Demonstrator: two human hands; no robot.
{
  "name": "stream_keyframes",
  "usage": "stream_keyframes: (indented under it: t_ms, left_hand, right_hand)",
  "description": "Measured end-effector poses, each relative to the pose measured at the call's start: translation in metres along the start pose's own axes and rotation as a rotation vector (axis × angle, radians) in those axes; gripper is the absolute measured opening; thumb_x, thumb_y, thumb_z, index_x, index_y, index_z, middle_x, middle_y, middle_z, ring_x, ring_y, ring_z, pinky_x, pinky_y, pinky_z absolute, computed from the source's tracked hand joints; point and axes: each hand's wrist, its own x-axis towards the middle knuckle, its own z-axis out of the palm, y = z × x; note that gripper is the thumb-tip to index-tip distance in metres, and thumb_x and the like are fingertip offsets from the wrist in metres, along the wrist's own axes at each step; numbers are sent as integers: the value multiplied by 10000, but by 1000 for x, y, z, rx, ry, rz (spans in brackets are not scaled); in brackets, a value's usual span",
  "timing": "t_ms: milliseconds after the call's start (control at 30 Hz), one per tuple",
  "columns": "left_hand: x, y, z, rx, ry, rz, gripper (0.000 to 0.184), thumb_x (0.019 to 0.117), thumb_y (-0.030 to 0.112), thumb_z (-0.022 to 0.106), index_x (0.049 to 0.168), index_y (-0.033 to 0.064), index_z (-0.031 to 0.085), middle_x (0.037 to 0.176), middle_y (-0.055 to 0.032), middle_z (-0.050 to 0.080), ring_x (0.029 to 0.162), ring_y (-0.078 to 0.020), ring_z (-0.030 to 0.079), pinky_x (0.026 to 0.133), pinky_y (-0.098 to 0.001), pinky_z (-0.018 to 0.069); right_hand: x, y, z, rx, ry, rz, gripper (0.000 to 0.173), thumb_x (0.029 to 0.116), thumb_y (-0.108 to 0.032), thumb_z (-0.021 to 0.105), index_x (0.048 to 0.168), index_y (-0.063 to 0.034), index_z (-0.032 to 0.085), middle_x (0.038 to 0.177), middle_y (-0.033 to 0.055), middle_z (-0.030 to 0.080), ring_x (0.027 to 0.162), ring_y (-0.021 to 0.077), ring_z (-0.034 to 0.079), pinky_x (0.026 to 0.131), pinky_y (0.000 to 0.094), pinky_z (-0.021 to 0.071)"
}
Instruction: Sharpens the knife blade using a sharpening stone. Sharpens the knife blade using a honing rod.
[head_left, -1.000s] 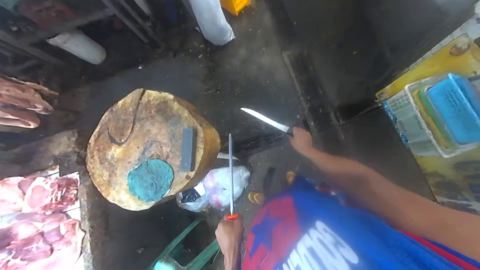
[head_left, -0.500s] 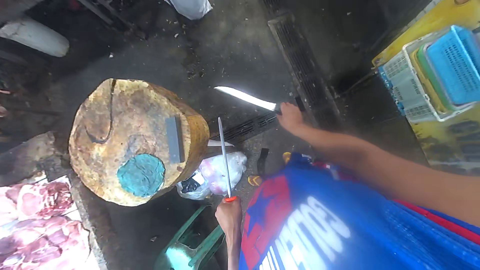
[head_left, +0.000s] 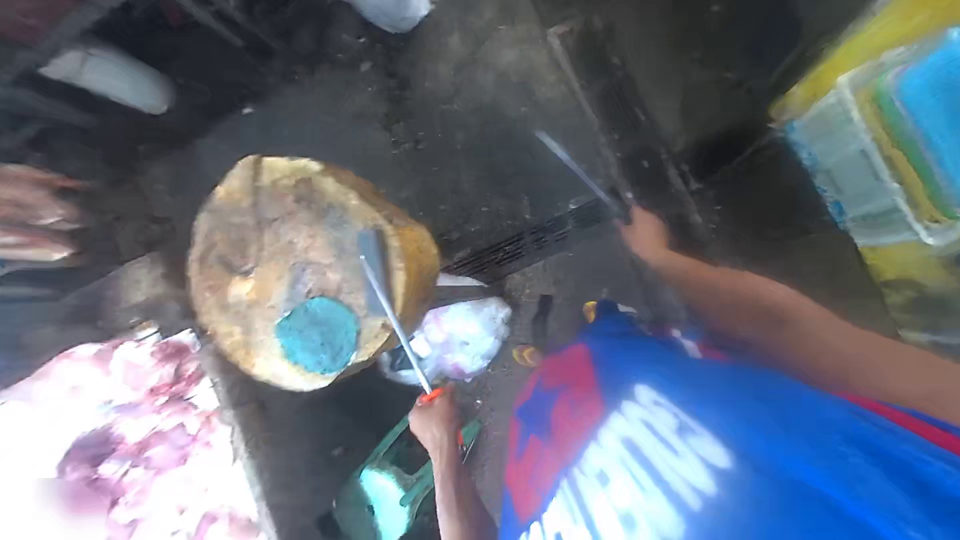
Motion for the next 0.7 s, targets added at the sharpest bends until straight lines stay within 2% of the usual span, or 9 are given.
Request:
stream_keyframes:
  t_ms: [133,267,333,400,467,533,600,633,700]
  left_hand:
    - [72,13,-37,-14,135,-11,447,878,297,759,1185,-8,645,921,-189,711,781,-315,716,716,-542,600]
    - [146,18,-43,-8,198,-3,405,862,305,748,1114,-2,667,934,-204,723,820,-354,725,744,-586,590]
    - [176,22,-42,4,196,8,439,862,318,736,1140,-11,654,972,-229,715,850,-383,722,764,-613,585]
    - [195,29,-43,65,203,30,449,879,353,739,1151,0,682,1045,-245,719,965,-416,710,843,-650,556]
    - [209,30,-40,203,222,68,472,933,395,699,1246,44,673,1181,-265,690,1140,-457,649,943,-683,492]
    - [223,26,-31,392,245,94,507,992,453,583,1362,107,610,1304,-269,639,1252,-478,585,976,-694,470]
    - [221,31,-23,470,247,62,567,1043,475,462,1448,83,516,1431,-280,546,1357,-478,497,1021,-668,453]
    - [216,36,-23,467,249,42,610,1046,480,451,1480,52,472,1472,-300,498,1380,-485,472,1036,-666,445]
    - [199,50,-28,425,272,17,752,982,480,558,1526,-14,397,1550,-337,374,1429,-501,391,1092,-661,390]
  right_hand:
    - [-27,13,-8,40,-81,115,572,1046,-485,526,1350,-5,590,1250,329,643,1178,525,619,958,743,466]
    - [-29,40,9,41,-95,203,588,1038,-496,536,1289,32,597,1212,341,646,1174,519,620,957,728,467]
    - [-33,45,14,18,-113,229,579,1032,-496,551,1270,27,613,1201,328,657,1177,509,623,963,718,470]
    - [-35,51,18,-23,-135,229,575,1031,-502,551,1266,18,617,1203,322,660,1178,503,625,957,717,473]
    - [-40,53,19,-26,-135,215,553,1027,-485,573,1264,13,620,1192,318,664,1155,505,634,932,720,482]
    - [-52,43,10,2,-136,214,517,1025,-447,588,1243,20,631,1166,313,671,1127,506,642,916,720,490]
    - [-59,38,6,10,-138,207,498,1021,-436,592,1229,12,646,1144,300,683,1107,493,655,912,711,496]
    - [-60,38,6,8,-139,198,497,1022,-436,591,1227,12,651,1145,296,686,1111,488,656,920,708,495]
    - [-61,39,8,4,-141,163,493,1026,-438,585,1228,7,653,1145,289,690,1114,484,659,924,708,495]
